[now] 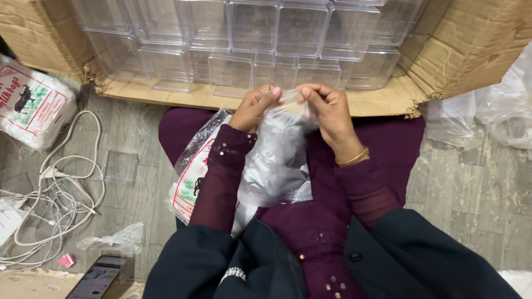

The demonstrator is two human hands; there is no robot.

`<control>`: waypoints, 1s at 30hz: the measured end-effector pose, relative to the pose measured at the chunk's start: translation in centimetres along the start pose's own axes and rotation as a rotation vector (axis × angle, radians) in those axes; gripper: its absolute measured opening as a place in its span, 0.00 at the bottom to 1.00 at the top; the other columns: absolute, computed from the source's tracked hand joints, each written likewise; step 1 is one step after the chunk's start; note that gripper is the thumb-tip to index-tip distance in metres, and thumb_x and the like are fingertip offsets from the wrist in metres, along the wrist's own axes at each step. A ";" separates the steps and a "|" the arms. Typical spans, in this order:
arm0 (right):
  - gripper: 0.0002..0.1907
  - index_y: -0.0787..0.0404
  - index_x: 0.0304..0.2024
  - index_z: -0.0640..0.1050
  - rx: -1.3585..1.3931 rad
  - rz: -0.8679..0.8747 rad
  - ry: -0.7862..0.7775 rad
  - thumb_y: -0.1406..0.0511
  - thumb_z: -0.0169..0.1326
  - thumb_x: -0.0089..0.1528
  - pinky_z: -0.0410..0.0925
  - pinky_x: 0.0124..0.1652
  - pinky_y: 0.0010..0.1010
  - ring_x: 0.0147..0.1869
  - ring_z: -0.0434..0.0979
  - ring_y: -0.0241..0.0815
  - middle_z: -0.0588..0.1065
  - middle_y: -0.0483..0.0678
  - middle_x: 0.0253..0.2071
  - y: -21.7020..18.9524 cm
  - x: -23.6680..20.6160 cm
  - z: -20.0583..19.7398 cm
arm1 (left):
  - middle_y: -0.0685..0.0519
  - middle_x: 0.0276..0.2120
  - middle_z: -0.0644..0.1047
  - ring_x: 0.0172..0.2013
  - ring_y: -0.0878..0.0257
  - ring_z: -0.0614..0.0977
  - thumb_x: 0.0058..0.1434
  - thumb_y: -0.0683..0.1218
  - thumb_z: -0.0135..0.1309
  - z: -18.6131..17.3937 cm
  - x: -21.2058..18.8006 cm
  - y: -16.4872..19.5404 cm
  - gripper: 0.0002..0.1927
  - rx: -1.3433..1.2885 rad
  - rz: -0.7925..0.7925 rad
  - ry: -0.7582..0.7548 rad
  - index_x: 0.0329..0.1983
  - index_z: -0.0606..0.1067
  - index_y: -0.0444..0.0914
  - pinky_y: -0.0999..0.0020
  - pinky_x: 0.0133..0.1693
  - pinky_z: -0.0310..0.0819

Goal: The person sits on the floor in front of a cardboard tray of clear plastic boxes. They open a plastic bag, place a plastic box inside, seal the bag, and set the bagged box aside, repeating this for successive boxes.

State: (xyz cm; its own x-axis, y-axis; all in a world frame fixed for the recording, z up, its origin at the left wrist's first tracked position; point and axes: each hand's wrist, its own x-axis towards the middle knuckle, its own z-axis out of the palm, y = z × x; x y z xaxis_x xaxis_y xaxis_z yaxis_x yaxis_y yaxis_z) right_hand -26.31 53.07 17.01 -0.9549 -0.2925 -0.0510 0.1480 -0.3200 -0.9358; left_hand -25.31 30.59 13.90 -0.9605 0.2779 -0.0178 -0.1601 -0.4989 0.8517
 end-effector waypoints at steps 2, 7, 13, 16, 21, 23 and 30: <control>0.11 0.66 0.40 0.82 0.128 0.166 -0.160 0.63 0.59 0.72 0.67 0.36 0.22 0.34 0.74 0.31 0.79 0.47 0.33 0.1 -0.7 -1.5 | 0.55 0.35 0.80 0.38 0.68 0.79 0.68 0.52 0.53 -0.9 -0.2 0.9 0.14 -0.086 -0.129 0.075 0.40 0.78 0.36 0.70 0.45 0.73; 0.08 0.62 0.36 0.81 0.582 -0.048 -0.160 0.63 0.57 0.65 0.73 0.42 0.32 0.40 0.78 0.41 0.78 0.49 0.35 -1.0 -1.7 -4.1 | 0.55 0.32 0.76 0.36 0.67 0.75 0.74 0.54 0.54 -1.3 1.1 2.7 0.17 0.296 -0.017 -0.155 0.35 0.73 0.37 0.70 0.44 0.70; 0.10 0.61 0.47 0.82 -0.711 -0.340 0.267 0.76 0.54 0.66 0.67 0.40 0.34 0.39 0.71 0.44 0.72 0.49 0.40 -4.1 2.5 -5.3 | 0.47 0.29 0.78 0.34 0.54 0.81 0.68 0.48 0.57 4.6 4.9 1.1 0.09 1.061 0.254 0.319 0.43 0.72 0.40 0.56 0.37 0.74; 0.20 0.59 0.52 0.82 -1.085 -0.533 0.356 0.79 0.51 0.62 0.72 0.44 0.35 0.44 0.77 0.46 0.73 0.53 0.43 -3.5 3.3 -3.8 | 0.44 0.31 0.79 0.35 0.45 0.81 0.67 0.45 0.52 6.7 5.1 0.3 0.14 1.290 0.176 0.550 0.55 0.72 0.48 0.49 0.36 0.70; 0.23 0.56 0.54 0.82 -1.081 -0.506 0.340 0.80 0.48 0.63 0.72 0.45 0.35 0.47 0.80 0.44 0.78 0.50 0.49 -3.9 1.3 -2.4 | 0.46 0.39 0.81 0.37 0.43 0.81 0.68 0.40 0.48 6.7 4.8 -0.6 0.13 1.286 0.442 0.505 0.54 0.72 0.46 0.50 0.35 0.71; 0.19 0.57 0.52 0.82 -0.999 -0.438 0.382 0.79 0.49 0.65 0.72 0.41 0.31 0.46 0.81 0.42 0.78 0.49 0.50 -4.2 0.0 -2.6 | 0.48 0.36 0.80 0.32 0.52 0.83 0.72 0.42 0.47 6.4 4.7 -1.1 0.08 1.039 0.338 0.484 0.53 0.72 0.42 0.58 0.34 0.73; 0.10 0.67 0.48 0.81 -0.099 -0.038 0.321 0.73 0.49 0.71 0.70 0.45 0.23 0.43 0.76 0.33 0.80 0.45 0.41 -1.0 -0.9 -8.1 | 0.56 0.33 0.76 0.32 0.72 0.74 0.75 0.41 0.51 5.2 3.2 -3.9 0.08 0.346 0.185 0.216 0.49 0.80 0.33 0.71 0.36 0.68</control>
State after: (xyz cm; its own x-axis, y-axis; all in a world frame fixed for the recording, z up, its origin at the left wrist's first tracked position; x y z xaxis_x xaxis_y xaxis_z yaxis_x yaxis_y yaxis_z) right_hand -27.69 60.91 15.21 -0.9939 0.0222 -0.1076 0.0996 -0.2315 -0.9677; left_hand -26.58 37.75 13.25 -0.9972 0.0135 0.0735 0.0691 -0.2101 0.9752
